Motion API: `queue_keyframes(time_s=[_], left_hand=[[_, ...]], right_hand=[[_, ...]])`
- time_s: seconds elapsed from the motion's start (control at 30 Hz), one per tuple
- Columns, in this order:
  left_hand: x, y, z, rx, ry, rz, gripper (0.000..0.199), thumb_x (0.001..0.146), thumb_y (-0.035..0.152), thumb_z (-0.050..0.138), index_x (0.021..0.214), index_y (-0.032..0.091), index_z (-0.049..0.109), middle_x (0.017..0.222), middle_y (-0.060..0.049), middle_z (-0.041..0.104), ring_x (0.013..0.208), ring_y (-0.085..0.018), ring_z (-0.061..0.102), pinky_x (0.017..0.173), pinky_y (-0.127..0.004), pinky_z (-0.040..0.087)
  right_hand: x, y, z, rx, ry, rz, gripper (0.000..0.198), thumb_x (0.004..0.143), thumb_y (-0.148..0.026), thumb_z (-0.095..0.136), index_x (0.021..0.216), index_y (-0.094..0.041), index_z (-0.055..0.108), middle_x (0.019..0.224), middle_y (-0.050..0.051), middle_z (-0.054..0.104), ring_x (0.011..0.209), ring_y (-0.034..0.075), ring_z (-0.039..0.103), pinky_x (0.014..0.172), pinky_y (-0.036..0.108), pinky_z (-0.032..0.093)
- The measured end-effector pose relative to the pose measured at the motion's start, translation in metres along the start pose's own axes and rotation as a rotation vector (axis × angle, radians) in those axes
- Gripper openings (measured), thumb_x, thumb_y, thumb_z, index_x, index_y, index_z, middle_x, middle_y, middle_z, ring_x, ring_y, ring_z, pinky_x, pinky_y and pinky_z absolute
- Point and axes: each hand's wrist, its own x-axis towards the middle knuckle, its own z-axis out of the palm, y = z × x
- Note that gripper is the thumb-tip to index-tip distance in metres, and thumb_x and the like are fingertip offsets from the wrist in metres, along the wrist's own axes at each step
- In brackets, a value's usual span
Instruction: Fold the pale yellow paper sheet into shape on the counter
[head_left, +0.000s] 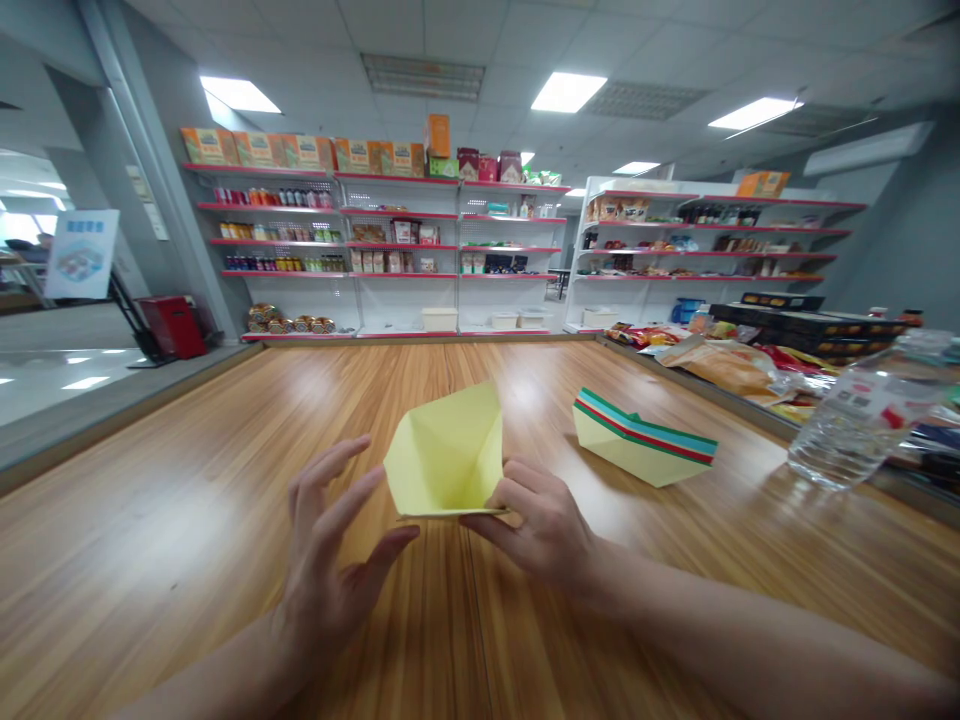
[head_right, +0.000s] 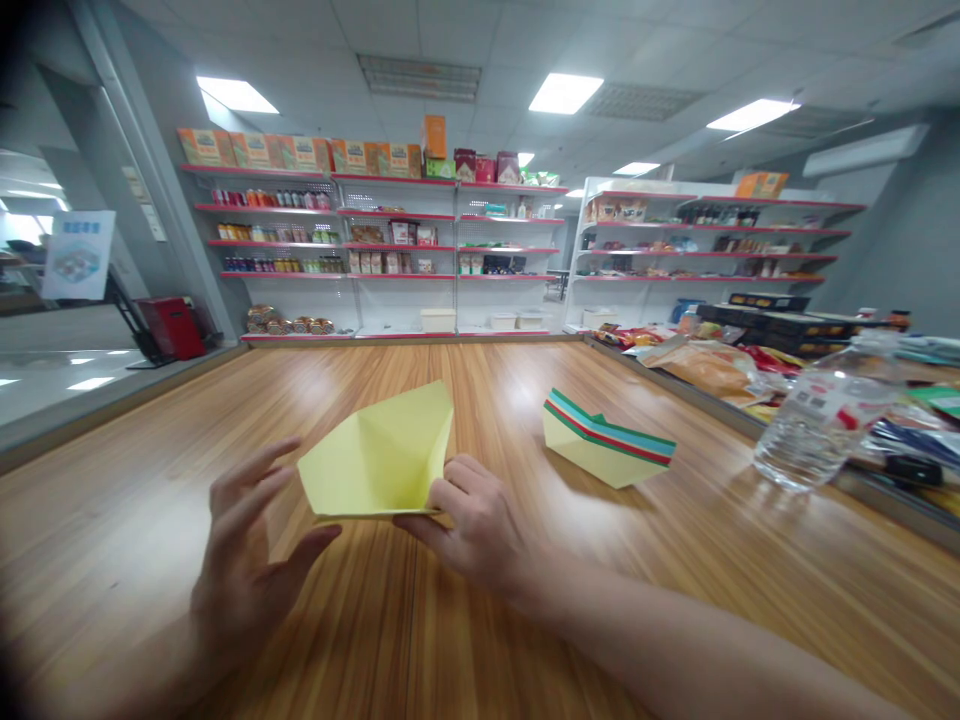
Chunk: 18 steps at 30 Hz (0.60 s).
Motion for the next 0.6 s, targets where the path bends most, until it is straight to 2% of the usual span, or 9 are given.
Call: queue_keyframes(time_s=[0.07, 0.13, 0.23, 0.3, 0.47, 0.6], left_hand=[[0.000, -0.002, 0.004, -0.181, -0.076, -0.140, 0.082, 0.076, 0.034, 0.062, 0.136, 0.038, 0.008, 0.139, -0.009, 0.030, 0.126, -0.030, 0.032, 0.096, -0.050, 0.036], [0.001, 0.001, 0.005, -0.378, -0.219, -0.281, 0.091, 0.073, 0.043, 0.063, 0.139, 0.032, 0.002, 0.139, -0.013, 0.033, 0.124, -0.030, 0.037, 0.094, -0.048, 0.039], [0.004, 0.009, 0.004, -0.616, -0.430, -0.485, 0.083, 0.071, 0.046, 0.065, 0.138, 0.026, 0.020, 0.128, -0.014, 0.049, 0.114, -0.031, 0.049, 0.090, -0.044, 0.044], [0.005, 0.015, 0.004, -0.734, -0.483, -0.606, 0.075, 0.070, 0.046, 0.066, 0.133, 0.023, 0.034, 0.120, -0.013, 0.056, 0.109, -0.031, 0.053, 0.087, -0.042, 0.046], [0.000, 0.016, 0.012, -1.042, -0.533, -0.830, 0.048, 0.068, 0.036, 0.071, 0.109, 0.014, 0.059, 0.104, -0.013, 0.066, 0.093, -0.029, 0.061, 0.079, -0.040, 0.049], [-0.004, 0.011, 0.016, -1.080, -0.483, -0.954, 0.032, 0.070, 0.029, 0.071, 0.096, 0.011, 0.065, 0.095, -0.013, 0.070, 0.083, -0.027, 0.065, 0.073, -0.037, 0.051]], right_hand=[[-0.001, -0.003, 0.001, 0.100, -0.003, -0.041, 0.027, 0.084, -0.034, 0.056, 0.064, -0.016, 0.052, 0.065, 0.004, 0.052, 0.065, 0.014, 0.048, 0.057, 0.026, 0.036], [-0.001, -0.007, 0.001, 0.217, -0.008, -0.067, 0.030, 0.083, -0.034, 0.055, 0.060, -0.017, 0.048, 0.062, 0.002, 0.051, 0.062, 0.013, 0.047, 0.055, 0.025, 0.036], [-0.001, -0.014, 0.003, 0.343, 0.044, 0.006, 0.036, 0.083, -0.035, 0.053, 0.054, -0.018, 0.039, 0.057, 0.000, 0.044, 0.054, 0.010, 0.043, 0.048, 0.023, 0.031], [-0.001, -0.017, 0.005, 0.396, 0.072, 0.078, 0.038, 0.082, -0.035, 0.053, 0.053, -0.018, 0.035, 0.055, -0.002, 0.041, 0.050, 0.009, 0.039, 0.045, 0.022, 0.028], [0.002, -0.021, 0.006, 0.480, 0.035, 0.150, 0.036, 0.079, -0.033, 0.057, 0.054, -0.018, 0.035, 0.055, -0.003, 0.042, 0.048, 0.007, 0.039, 0.045, 0.020, 0.029], [0.004, -0.024, 0.003, 0.460, -0.060, 0.238, 0.022, 0.079, -0.030, 0.059, 0.064, -0.015, 0.053, 0.070, 0.003, 0.053, 0.066, 0.013, 0.050, 0.058, 0.025, 0.041]])
